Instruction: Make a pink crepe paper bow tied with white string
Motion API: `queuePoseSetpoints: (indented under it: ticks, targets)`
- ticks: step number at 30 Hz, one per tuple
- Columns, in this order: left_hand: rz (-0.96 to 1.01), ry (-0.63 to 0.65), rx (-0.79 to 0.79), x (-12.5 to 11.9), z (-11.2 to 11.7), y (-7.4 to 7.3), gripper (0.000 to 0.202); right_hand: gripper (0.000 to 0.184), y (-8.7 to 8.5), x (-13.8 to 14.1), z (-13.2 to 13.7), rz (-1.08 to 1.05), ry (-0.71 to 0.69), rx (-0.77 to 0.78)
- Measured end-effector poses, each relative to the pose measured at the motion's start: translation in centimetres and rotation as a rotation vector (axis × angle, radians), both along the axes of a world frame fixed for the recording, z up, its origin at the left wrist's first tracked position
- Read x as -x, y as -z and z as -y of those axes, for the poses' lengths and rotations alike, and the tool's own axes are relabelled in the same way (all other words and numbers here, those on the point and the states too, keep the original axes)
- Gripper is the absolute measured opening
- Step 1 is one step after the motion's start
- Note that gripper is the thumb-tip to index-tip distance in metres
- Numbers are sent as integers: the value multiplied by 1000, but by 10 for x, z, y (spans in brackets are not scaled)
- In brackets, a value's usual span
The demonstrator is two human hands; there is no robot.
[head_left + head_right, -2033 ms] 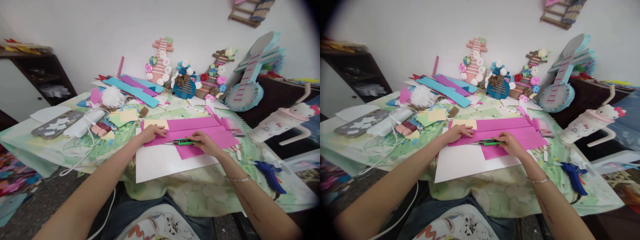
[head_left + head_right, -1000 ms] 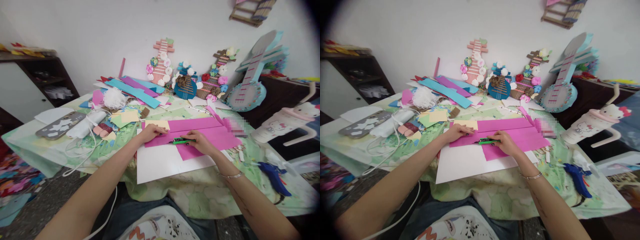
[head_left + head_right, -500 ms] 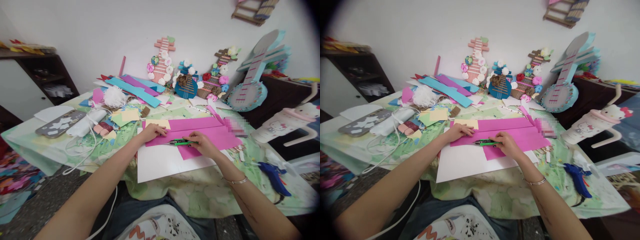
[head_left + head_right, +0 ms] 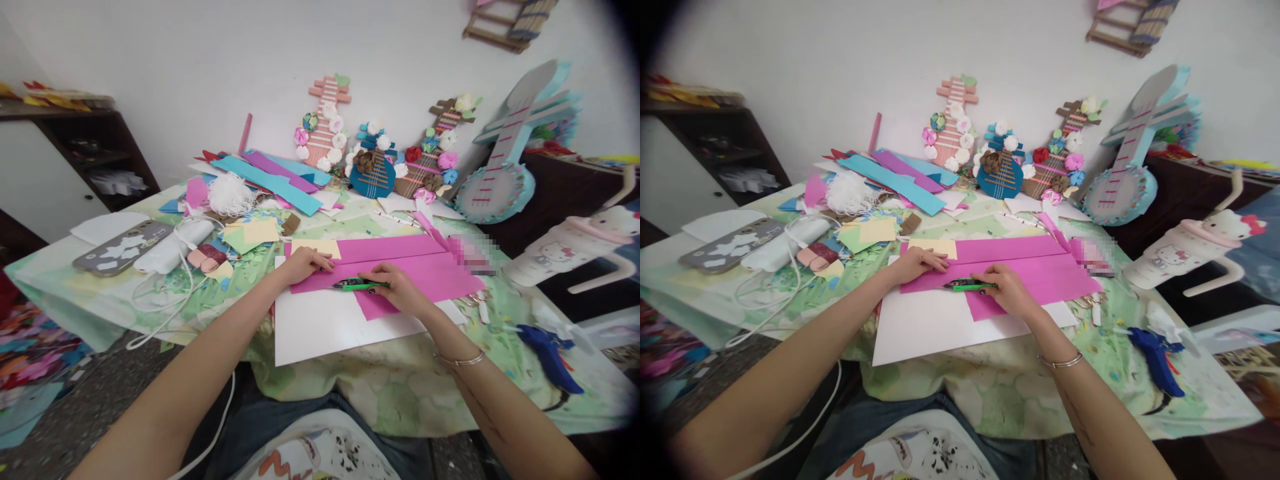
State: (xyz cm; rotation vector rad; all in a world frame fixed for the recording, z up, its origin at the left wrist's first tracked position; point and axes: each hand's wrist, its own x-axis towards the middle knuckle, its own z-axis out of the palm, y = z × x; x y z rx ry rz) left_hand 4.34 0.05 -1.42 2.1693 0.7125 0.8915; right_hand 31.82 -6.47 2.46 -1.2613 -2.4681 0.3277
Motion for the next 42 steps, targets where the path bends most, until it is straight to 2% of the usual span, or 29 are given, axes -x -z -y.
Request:
queuePoseSetpoints:
  ticks: [5, 16, 30, 37, 42]
  targets:
    - [-2, -3, -3, 0, -1, 1, 27, 49, 2, 5, -1, -11, -12, -10]
    - [13, -9, -20, -1, -4, 7, 28, 47, 2, -8, 11, 1, 61, -15]
    - [10, -10, -3, 0, -2, 2, 30, 43, 2, 22, 1, -13, -33, -19]
    - [36, -10, -1, 0, -5, 10, 30, 46, 3, 10, 9, -12, -11, -33]
    - [35, -10, -1, -1, -5, 9, 30, 44, 0, 5, 14, -10, 8, -5]
